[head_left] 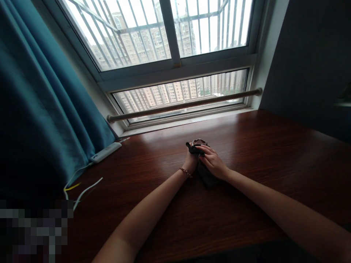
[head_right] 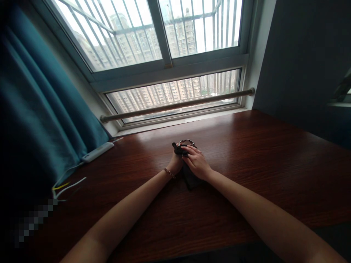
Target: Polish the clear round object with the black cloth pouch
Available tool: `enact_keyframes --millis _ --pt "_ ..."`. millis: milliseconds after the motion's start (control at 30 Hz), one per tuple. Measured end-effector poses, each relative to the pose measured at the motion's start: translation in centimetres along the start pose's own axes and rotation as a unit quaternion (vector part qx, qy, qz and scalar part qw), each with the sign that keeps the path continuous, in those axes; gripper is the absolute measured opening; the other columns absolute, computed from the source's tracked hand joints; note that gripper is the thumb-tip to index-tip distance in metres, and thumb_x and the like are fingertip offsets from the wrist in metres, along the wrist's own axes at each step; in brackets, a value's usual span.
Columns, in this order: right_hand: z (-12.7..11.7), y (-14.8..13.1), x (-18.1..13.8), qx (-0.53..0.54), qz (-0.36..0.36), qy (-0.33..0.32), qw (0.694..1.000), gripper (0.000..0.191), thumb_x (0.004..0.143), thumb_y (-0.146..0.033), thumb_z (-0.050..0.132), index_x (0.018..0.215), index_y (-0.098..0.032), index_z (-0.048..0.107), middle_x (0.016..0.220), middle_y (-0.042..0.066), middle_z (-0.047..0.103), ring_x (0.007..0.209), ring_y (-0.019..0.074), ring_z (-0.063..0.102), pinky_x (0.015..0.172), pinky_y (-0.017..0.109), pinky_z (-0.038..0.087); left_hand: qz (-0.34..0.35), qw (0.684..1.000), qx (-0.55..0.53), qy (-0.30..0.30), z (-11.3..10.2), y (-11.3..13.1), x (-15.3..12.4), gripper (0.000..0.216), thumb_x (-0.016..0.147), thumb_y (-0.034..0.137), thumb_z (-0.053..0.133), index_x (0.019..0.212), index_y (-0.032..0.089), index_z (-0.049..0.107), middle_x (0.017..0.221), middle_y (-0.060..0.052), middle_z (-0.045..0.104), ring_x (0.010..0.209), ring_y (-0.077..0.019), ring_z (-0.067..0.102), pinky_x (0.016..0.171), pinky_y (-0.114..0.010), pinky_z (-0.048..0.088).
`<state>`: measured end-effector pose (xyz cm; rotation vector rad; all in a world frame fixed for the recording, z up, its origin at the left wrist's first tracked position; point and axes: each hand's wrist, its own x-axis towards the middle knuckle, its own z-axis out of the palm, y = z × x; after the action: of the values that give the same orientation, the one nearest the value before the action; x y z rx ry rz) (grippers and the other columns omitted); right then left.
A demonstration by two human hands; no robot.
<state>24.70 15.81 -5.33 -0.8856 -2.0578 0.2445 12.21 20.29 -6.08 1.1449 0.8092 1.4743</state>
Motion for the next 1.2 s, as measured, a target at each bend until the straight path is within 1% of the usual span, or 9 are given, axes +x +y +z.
enact_keyframes --millis 100,233,367,533,700,800,900,1033,1200 --pt "0.2 0.9 0.0 -0.001 0.001 0.001 1.000 0.045 0.095 -0.039 0.029 0.132 -0.019 0.046 0.138 0.003 0.040 0.131 0.0209 0.028 0.107 0.039 0.025 0.032 0.999 0.030 -0.009 0.1 0.6 -0.4 0.037 0.064 0.016 0.072 0.093 0.017 0.049 0.088 -0.003 0.057 0.082 -0.0140 0.053 0.085 -0.027 0.040" --pt "0.2 1.5 -0.1 -0.020 0.060 0.035 0.997 0.048 0.096 -0.040 0.026 0.138 -0.020 0.037 0.139 0.004 0.038 0.134 0.0220 0.021 0.109 0.044 0.019 0.043 0.994 0.056 -0.079 0.6 1.5 -1.5 0.072 0.053 0.009 0.077 0.113 0.020 0.039 0.104 -0.006 0.058 0.090 -0.0173 0.057 0.084 -0.029 0.043" --pt "-0.1 1.1 -0.2 -0.034 0.101 0.044 0.993 0.050 0.096 -0.041 0.024 0.141 -0.021 0.029 0.145 0.002 0.027 0.137 0.0235 0.013 0.109 0.048 0.013 0.079 0.984 0.083 -0.135 0.8 1.7 -2.1 0.076 0.061 0.009 0.072 0.122 0.022 0.030 0.110 -0.008 0.056 0.092 -0.0158 0.058 0.083 -0.027 0.045" --pt "-0.3 0.9 0.0 0.019 0.121 0.133 0.984 0.050 0.094 -0.041 0.027 0.139 -0.019 0.034 0.145 0.004 0.027 0.136 0.0229 0.014 0.110 0.045 0.014 0.054 0.989 0.065 -0.118 0.6 1.5 -2.3 0.084 0.059 0.012 0.075 0.124 0.024 0.025 0.099 -0.005 0.058 0.076 -0.0140 0.061 0.064 -0.023 0.050" --pt "-0.9 3.3 0.6 0.159 0.296 0.278 0.900 0.056 0.085 -0.053 0.036 0.117 -0.011 0.055 0.123 0.016 0.052 0.120 0.0291 0.042 0.103 0.044 0.027 0.072 0.994 0.066 -0.053 0.3 1.5 -2.2 0.090 0.057 0.017 0.078 0.125 0.027 0.020 0.104 -0.007 0.057 0.076 -0.0169 0.064 0.068 -0.032 0.055" --pt "-1.4 4.5 0.8 0.184 0.351 0.319 0.861 0.064 0.084 -0.058 0.033 0.117 -0.006 0.052 0.123 0.020 0.051 0.119 0.0314 0.041 0.102 0.047 0.025 0.112 0.991 0.060 -0.037 0.4 1.6 -2.2 0.093 0.057 0.018 0.079 0.126 0.029 0.017 0.109 -0.008 0.054 0.092 -0.0210 0.062 0.074 -0.035 0.056" --pt "-1.3 3.7 0.9 0.261 0.349 0.286 0.853 0.063 0.082 -0.061 0.038 0.113 -0.009 0.056 0.117 0.016 0.056 0.113 0.0283 0.048 0.099 0.041 0.033 0.147 0.986 0.068 -0.049 0.5 1.8 -2.3 0.091 0.057 0.019 0.079 0.125 0.029 0.020 0.119 -0.010 0.047 0.112 -0.0244 0.051 0.076 -0.032 0.055" --pt "-0.7 1.4 0.9 0.390 0.314 0.190 0.845 0.055 0.081 -0.059 0.046 0.107 -0.014 0.062 0.097 0.008 0.065 0.095 0.0243 0.059 0.083 0.034 0.047 0.150 0.978 0.106 -0.098 0.5 1.6 -2.4 0.086 0.062 0.025 0.076 0.127 0.029 0.019 0.125 -0.012 0.041 0.104 -0.0215 0.054 0.075 -0.033 0.054" --pt "-0.8 0.7 1.0 0.469 0.313 0.207 0.799 0.054 0.078 -0.057 0.051 0.107 -0.013 0.062 0.092 0.008 0.066 0.086 0.0230 0.062 0.074 0.032 0.050 0.229 0.909 0.348 -0.004 -0.2 1.1 -2.0 0.083 0.047 0.033 0.083 0.119 0.020 0.044 0.121 -0.012 0.034 0.109 -0.0256 0.042 0.093 -0.041 0.043"
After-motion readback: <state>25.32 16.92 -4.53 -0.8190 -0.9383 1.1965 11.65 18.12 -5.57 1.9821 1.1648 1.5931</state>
